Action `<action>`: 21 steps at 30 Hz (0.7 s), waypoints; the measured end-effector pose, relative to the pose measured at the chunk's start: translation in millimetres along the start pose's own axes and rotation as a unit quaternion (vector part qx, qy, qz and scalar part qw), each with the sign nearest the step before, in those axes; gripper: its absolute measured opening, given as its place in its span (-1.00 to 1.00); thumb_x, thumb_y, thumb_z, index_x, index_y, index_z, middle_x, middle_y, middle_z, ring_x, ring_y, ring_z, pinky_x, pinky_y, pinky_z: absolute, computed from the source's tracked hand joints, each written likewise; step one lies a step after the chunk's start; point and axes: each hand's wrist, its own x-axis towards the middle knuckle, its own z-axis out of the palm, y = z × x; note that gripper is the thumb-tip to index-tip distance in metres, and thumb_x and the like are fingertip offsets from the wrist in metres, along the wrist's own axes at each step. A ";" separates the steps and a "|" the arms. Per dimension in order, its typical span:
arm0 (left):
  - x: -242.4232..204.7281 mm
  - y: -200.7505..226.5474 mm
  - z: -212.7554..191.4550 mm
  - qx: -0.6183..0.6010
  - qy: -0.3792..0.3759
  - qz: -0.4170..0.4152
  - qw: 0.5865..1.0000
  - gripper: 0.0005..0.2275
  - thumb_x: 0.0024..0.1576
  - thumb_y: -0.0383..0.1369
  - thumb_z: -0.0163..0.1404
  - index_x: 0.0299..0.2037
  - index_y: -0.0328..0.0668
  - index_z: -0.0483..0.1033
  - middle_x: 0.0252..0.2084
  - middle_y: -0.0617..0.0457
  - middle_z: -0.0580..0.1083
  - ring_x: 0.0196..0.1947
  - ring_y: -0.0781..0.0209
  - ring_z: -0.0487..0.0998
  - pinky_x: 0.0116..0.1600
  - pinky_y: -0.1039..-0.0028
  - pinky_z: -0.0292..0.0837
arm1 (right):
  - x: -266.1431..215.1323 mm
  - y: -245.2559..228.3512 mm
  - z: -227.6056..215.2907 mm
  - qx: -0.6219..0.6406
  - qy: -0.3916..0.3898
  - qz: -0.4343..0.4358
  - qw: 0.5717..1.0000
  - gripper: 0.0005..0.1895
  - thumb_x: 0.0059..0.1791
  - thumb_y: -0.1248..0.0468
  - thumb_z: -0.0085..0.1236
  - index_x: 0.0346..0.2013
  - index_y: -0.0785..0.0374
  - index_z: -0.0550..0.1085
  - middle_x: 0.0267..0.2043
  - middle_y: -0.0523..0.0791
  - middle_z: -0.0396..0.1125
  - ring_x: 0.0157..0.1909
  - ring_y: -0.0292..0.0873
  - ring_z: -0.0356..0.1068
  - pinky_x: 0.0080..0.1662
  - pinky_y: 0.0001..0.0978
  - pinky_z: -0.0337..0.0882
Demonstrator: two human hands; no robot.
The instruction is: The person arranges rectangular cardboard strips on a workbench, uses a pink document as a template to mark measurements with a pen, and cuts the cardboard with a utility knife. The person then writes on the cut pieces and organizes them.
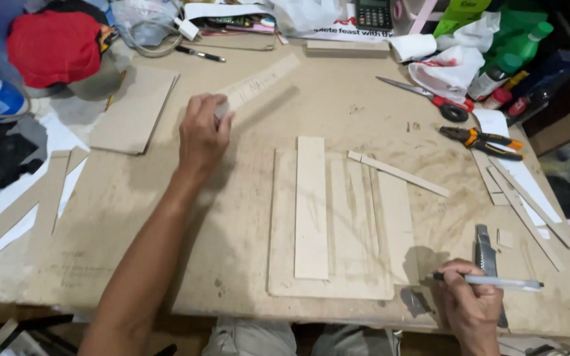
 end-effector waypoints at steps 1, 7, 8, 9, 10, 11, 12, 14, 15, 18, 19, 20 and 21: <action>13.0 -17.6 12.8 -0.012 0.024 0.018 0.999 -0.75 0.19 -0.50 0.12 0.06 -0.32 0.49 0.00 -0.17 0.41 -0.07 -0.14 0.51 -0.06 0.13 0.47 | -0.6 0.6 -1.0 -0.032 0.015 0.021 0.999 -0.88 0.07 0.32 0.06 -0.32 0.25 0.50 -0.50 -0.19 0.32 -0.58 -0.41 0.07 -0.50 -0.60 -0.01; 36.5 -138.5 102.9 0.046 0.007 -0.018 0.999 -0.68 0.09 -0.19 0.20 0.00 -0.10 0.57 0.02 -0.09 0.51 0.05 -0.10 0.49 0.14 0.16 0.38 | 1.6 7.9 -2.0 -0.032 0.016 -0.018 0.999 -0.88 0.05 0.38 0.02 -0.33 0.35 0.49 -0.26 -0.06 0.41 -0.23 -0.20 0.37 -0.12 -0.49 0.28; 34.5 -136.2 101.4 0.041 0.005 -0.017 0.999 -0.68 0.09 -0.19 0.20 0.00 -0.10 0.57 0.02 -0.09 0.51 0.05 -0.10 0.49 0.14 0.16 0.38 | 1.6 4.1 1.7 -0.036 0.021 -0.017 0.999 -0.88 0.05 0.38 0.02 -0.33 0.35 0.49 -0.26 -0.06 0.41 -0.23 -0.20 0.37 -0.12 -0.49 0.28; 34.7 -133.1 100.7 0.045 0.037 -0.005 0.998 -0.63 0.08 -0.18 0.19 0.04 -0.14 0.56 0.02 -0.12 0.51 0.05 -0.12 0.49 0.14 0.14 0.39 | 1.4 0.3 5.1 0.013 -0.007 -0.027 1.000 -0.89 0.05 0.39 0.03 -0.33 0.35 0.50 -0.33 -0.07 0.39 -0.36 -0.25 0.31 -0.27 -0.51 0.23; 34.2 -129.6 99.5 0.049 0.070 0.007 0.996 -0.58 0.07 -0.17 0.19 0.09 -0.18 0.54 0.03 -0.15 0.50 0.04 -0.15 0.50 0.13 0.13 0.41 | 0.6 -3.6 8.2 0.060 -0.036 -0.036 0.997 -0.90 0.04 0.40 0.04 -0.32 0.35 0.50 -0.40 -0.09 0.38 -0.48 -0.30 0.25 -0.41 -0.52 0.18; 36.0 -125.9 99.0 0.042 0.069 0.010 0.997 -0.58 0.07 -0.17 0.19 0.09 -0.18 0.54 0.03 -0.15 0.50 0.04 -0.15 0.50 0.13 0.13 0.41 | 2.7 -6.8 12.2 0.057 -0.029 -0.038 0.997 -0.90 0.04 0.40 0.04 -0.32 0.35 0.50 -0.40 -0.09 0.38 -0.48 -0.30 0.25 -0.41 -0.52 0.18; 36.8 -122.2 98.0 0.051 0.081 0.031 0.995 -0.59 0.08 -0.24 0.21 0.10 -0.24 0.54 0.02 -0.18 0.52 0.01 -0.17 0.52 0.11 0.12 0.44 | 3.8 -10.0 16.1 0.063 -0.004 0.031 0.998 -0.88 0.07 0.32 0.07 -0.32 0.31 0.49 -0.51 -0.15 0.24 -0.55 -0.34 0.15 -0.50 -0.53 0.08; 31.0 -104.3 87.6 0.057 0.088 0.051 0.993 -0.60 0.09 -0.30 0.23 0.11 -0.30 0.54 0.01 -0.21 0.54 -0.01 -0.20 0.53 0.08 0.11 0.47 | 3.5 -16.2 20.2 0.066 0.024 0.105 0.992 -0.83 0.10 0.24 0.09 -0.32 0.27 0.47 -0.62 -0.20 0.09 -0.61 -0.37 0.04 -0.59 -0.54 -0.03; 30.3 -90.2 78.1 0.048 0.080 0.025 0.995 -0.54 0.07 -0.29 0.23 0.15 -0.35 0.48 0.04 -0.23 0.46 0.00 -0.21 0.50 -0.01 0.04 0.49 | 6.5 -19.2 21.8 0.020 -0.013 0.087 0.996 -0.74 0.13 0.18 0.02 -0.31 0.29 0.52 -0.62 -0.19 0.15 -0.65 -0.37 0.05 -0.61 -0.52 -0.04; 20.0 -54.9 56.8 0.013 0.061 -0.042 0.997 -0.50 0.07 -0.30 0.18 0.20 -0.41 0.42 0.07 -0.25 0.36 -0.07 -0.14 0.48 -0.05 0.11 0.51 | 16.9 -45.4 37.2 -0.135 -0.042 0.092 0.986 -0.58 0.13 0.05 0.01 -0.45 0.28 0.55 -0.65 -0.18 0.22 -0.63 -0.33 0.08 -0.56 -0.44 0.00; 13.9 -45.8 48.7 -0.013 0.050 -0.085 0.995 -0.52 0.10 -0.32 0.13 0.22 -0.42 0.42 0.07 -0.24 0.33 -0.15 -0.06 0.48 0.01 0.25 0.49 | 20.7 -56.0 45.6 -0.244 -0.038 0.115 0.962 -0.50 0.08 -0.02 0.07 -0.60 0.25 0.53 -0.67 -0.17 0.21 -0.57 -0.29 0.11 -0.49 -0.37 0.05; 6.9 -37.3 47.7 -0.010 0.051 -0.084 0.995 -0.52 0.10 -0.32 0.13 0.22 -0.42 0.42 0.07 -0.24 0.33 -0.15 -0.06 0.48 0.01 0.25 0.49 | 24.3 -66.9 52.6 -0.241 -0.039 0.115 0.963 -0.50 0.08 -0.02 0.07 -0.60 0.25 0.53 -0.67 -0.17 0.21 -0.57 -0.29 0.11 -0.49 -0.37 0.05; -2.8 -30.1 44.0 -0.020 0.073 -0.114 0.991 -0.57 0.08 -0.32 0.11 0.16 -0.33 0.46 0.01 -0.18 0.36 -0.24 0.01 0.50 0.02 0.26 0.46 | 27.8 -77.6 60.6 -0.278 -0.038 0.119 0.952 -0.49 0.08 -0.02 0.10 -0.65 0.22 0.46 -0.67 -0.18 0.16 -0.55 -0.30 0.08 -0.46 -0.36 0.03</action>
